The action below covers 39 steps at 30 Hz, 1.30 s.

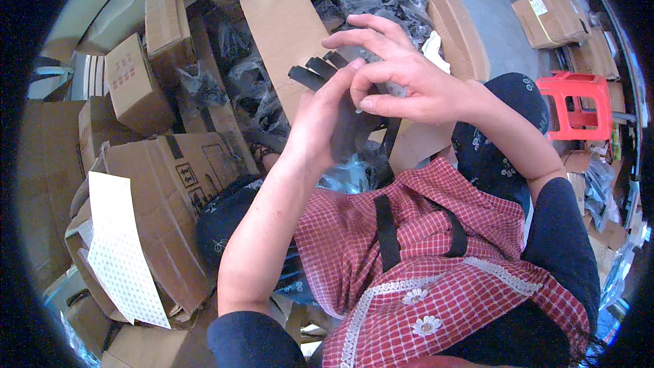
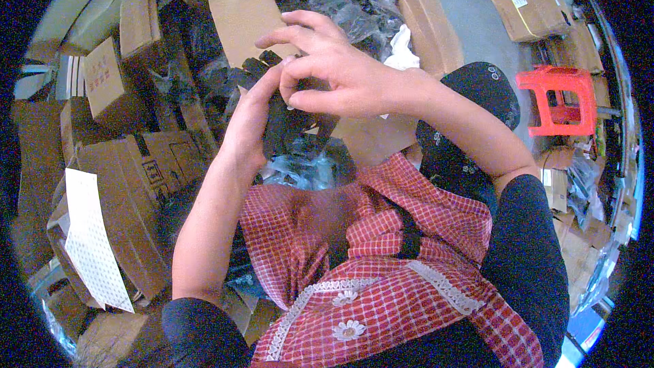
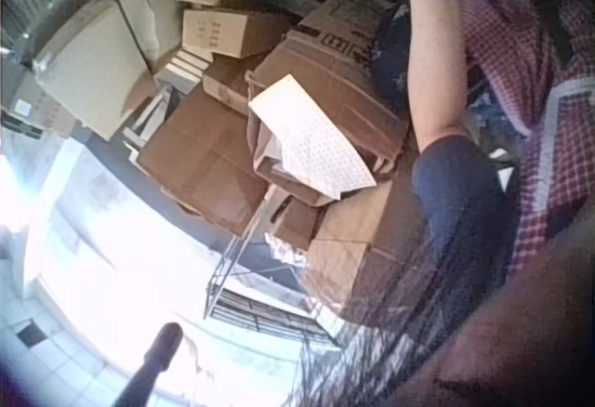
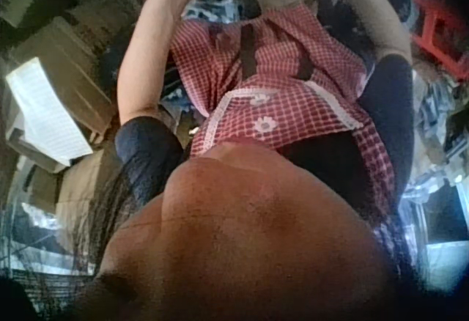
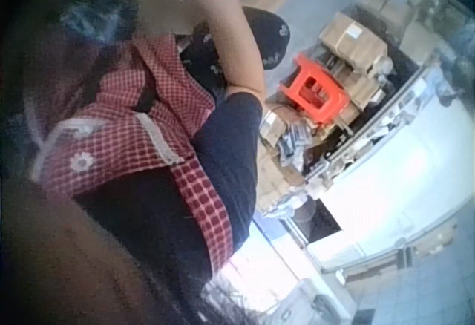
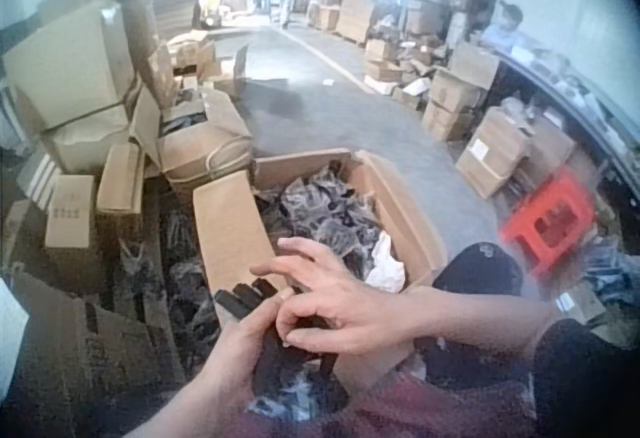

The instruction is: The person retrieves black plastic components from a plastic bag, applies small circular white stickers to specific points on the parts, and returns the labeled items to a larger cardboard box.

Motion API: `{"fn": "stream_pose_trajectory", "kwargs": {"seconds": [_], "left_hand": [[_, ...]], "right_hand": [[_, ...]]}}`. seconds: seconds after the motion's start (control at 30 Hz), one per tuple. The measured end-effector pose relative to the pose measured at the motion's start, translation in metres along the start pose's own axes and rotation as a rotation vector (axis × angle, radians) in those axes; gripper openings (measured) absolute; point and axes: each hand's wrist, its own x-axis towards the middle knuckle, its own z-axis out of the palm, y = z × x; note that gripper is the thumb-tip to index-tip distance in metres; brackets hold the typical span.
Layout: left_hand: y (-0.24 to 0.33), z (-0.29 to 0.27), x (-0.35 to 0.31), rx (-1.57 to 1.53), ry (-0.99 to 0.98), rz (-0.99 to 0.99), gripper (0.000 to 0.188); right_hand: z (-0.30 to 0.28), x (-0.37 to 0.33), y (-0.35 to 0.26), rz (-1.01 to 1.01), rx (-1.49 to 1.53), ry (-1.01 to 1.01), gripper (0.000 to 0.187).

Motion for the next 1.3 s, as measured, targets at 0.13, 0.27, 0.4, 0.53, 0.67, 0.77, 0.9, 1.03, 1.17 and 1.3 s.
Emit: {"fn": "stream_pose_trajectory", "kwargs": {"seconds": [0.13, 0.27, 0.4, 0.53, 0.67, 0.77, 0.9, 1.03, 1.17, 1.3], "left_hand": [[-0.002, -0.003, 0.002, 0.021, -0.007, -0.011, 0.035], [-0.004, -0.002, 0.003, 0.005, -0.002, 0.003, 0.032], [-0.007, -0.012, 0.011, -0.042, -0.091, 0.003, 0.042], [-0.011, -0.022, 0.019, -0.086, -0.073, 0.007, 0.042], [-0.007, -0.015, 0.020, -0.037, -0.037, 0.026, 0.041], [-0.011, -0.015, 0.023, -0.038, -0.030, -0.011, 0.038], [-0.016, -0.017, 0.026, -0.047, -0.005, -0.079, 0.035], [-0.012, -0.011, 0.023, -0.014, -0.021, -0.044, 0.037], [-0.015, -0.015, 0.022, -0.069, -0.011, 0.030, 0.036], [-0.012, -0.004, 0.016, -0.066, 0.071, 0.115, 0.028]], "right_hand": [[-0.003, 0.000, 0.003, -0.037, -0.009, -0.055, 0.008], [-0.001, 0.002, 0.003, -0.056, 0.004, -0.075, 0.006], [-0.003, 0.002, -0.009, -0.121, -0.263, 0.007, 0.010], [-0.001, 0.000, -0.023, -0.140, -0.443, 0.012, 0.023], [0.000, -0.006, -0.019, -0.068, -0.439, 0.036, 0.019], [0.004, -0.009, -0.011, 0.014, -0.302, 0.070, 0.023], [0.002, -0.012, -0.007, 0.030, -0.249, 0.058, 0.026], [0.003, -0.013, -0.009, -0.035, -0.331, 0.041, 0.028], [0.013, -0.010, -0.022, -0.010, -0.333, -0.012, 0.035], [0.017, -0.013, -0.026, 0.011, -0.314, -0.015, 0.039]]}}
